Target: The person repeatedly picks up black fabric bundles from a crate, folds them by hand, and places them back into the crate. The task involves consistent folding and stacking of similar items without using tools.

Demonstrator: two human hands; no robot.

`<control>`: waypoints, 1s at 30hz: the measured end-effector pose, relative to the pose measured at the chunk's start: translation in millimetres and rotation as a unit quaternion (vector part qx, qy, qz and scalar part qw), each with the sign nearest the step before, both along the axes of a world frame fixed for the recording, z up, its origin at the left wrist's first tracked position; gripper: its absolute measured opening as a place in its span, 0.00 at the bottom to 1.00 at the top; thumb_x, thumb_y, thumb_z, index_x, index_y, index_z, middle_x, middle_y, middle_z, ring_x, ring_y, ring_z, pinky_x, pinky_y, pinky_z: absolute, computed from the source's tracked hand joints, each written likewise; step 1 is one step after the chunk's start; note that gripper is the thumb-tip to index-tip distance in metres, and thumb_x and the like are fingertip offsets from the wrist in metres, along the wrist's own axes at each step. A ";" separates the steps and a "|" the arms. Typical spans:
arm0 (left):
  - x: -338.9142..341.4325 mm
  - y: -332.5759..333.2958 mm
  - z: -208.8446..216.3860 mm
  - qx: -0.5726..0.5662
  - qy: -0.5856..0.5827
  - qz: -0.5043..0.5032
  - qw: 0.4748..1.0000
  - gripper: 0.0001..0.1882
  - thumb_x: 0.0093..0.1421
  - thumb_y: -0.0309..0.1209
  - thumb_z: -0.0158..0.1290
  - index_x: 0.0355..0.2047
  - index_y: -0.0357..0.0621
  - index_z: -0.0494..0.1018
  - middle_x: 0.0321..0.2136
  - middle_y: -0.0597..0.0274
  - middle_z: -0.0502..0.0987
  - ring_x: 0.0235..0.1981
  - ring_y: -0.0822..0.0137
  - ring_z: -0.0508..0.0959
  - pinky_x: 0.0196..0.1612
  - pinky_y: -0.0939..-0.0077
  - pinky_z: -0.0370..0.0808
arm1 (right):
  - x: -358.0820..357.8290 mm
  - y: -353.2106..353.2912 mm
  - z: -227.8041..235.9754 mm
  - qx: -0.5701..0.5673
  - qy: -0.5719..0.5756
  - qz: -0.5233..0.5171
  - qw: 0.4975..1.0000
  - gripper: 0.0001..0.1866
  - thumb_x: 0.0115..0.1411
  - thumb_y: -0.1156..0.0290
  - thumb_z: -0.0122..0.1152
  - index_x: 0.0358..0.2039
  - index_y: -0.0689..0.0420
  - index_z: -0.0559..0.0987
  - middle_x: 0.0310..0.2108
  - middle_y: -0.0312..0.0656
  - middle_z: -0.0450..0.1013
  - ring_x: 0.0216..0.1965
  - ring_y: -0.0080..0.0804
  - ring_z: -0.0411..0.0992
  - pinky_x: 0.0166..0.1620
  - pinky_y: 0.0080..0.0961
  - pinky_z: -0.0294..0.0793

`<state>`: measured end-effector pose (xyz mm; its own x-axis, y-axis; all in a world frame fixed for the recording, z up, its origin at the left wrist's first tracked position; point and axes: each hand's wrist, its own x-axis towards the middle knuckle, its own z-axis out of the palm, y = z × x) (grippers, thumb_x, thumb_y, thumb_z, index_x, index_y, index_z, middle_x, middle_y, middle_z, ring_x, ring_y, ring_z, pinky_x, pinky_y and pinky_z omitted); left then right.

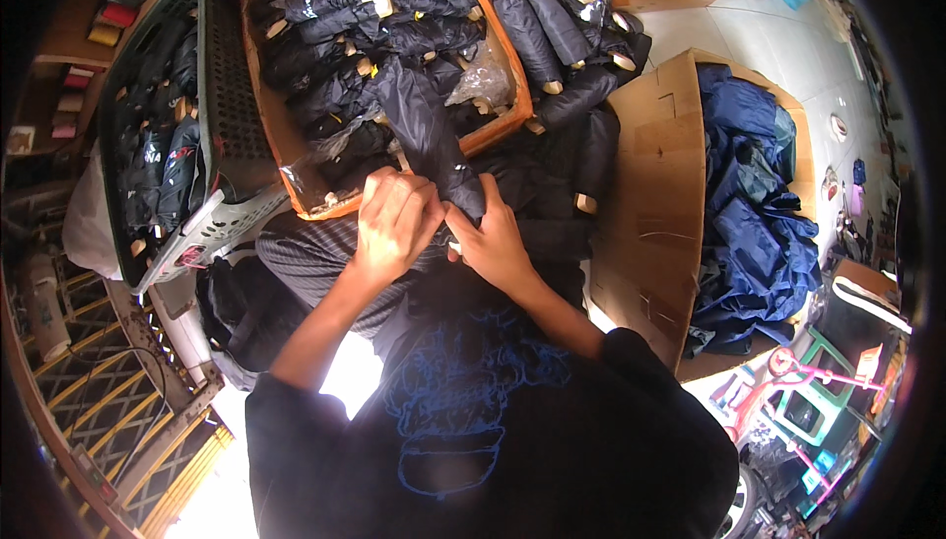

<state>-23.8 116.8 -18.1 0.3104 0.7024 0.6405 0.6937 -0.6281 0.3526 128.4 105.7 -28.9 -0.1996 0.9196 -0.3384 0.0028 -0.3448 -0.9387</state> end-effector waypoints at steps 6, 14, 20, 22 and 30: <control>0.7 -18.6 -9.2 -0.121 -0.239 0.032 0.963 0.16 0.48 0.24 0.59 0.37 0.38 0.68 0.37 0.55 0.69 0.35 0.62 0.71 0.41 0.66 0.69 | 11.1 9.7 6.6 -0.082 0.133 0.019 0.987 0.24 0.58 0.73 0.59 0.52 0.63 0.63 0.30 0.43 0.74 0.19 0.25 0.73 0.16 0.22 0.71; 12.5 6.5 6.7 -0.392 -0.686 -0.221 0.572 0.42 0.56 0.48 0.56 0.62 0.35 0.52 0.50 0.39 0.70 0.46 0.52 0.76 0.45 0.59 0.78 | 3.1 0.0 20.7 -0.139 0.211 0.075 0.965 0.24 0.59 0.67 0.60 0.52 0.64 0.67 0.31 0.40 0.74 0.23 0.21 0.73 0.17 0.18 0.74; 21.8 -11.9 19.9 -0.412 -0.666 -0.100 0.614 0.31 0.55 0.34 0.56 0.54 0.29 0.59 0.43 0.41 0.74 0.44 0.51 0.77 0.46 0.60 0.77 | 1.5 -0.9 23.5 -0.116 0.187 0.067 0.973 0.19 0.57 0.65 0.65 0.44 0.64 0.73 0.29 0.38 0.74 0.26 0.18 0.73 0.18 0.16 0.73; 27.0 -16.7 21.7 -0.421 -0.681 -0.085 0.592 0.26 0.54 0.30 0.55 0.50 0.28 0.64 0.41 0.43 0.75 0.44 0.52 0.77 0.50 0.60 0.75 | 0.0 -1.9 25.4 -0.115 0.175 0.041 0.977 0.20 0.57 0.65 0.65 0.44 0.64 0.72 0.32 0.38 0.74 0.26 0.18 0.72 0.20 0.16 0.73; 24.1 -30.5 29.8 -0.433 -0.651 -0.039 0.622 0.25 0.53 0.33 0.57 0.47 0.30 0.67 0.42 0.46 0.76 0.42 0.58 0.77 0.47 0.66 0.74 | -5.6 -7.2 14.2 -0.045 0.246 0.018 0.968 0.28 0.55 0.68 0.66 0.53 0.62 0.65 0.44 0.41 0.69 0.40 0.23 0.71 0.28 0.18 0.74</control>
<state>0.3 86.3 11.7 -0.0210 0.9743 -0.2242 -0.5550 0.1751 0.8132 122.9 98.4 -14.7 -0.3879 0.8802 -0.2734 -0.4227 -0.4335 -0.7958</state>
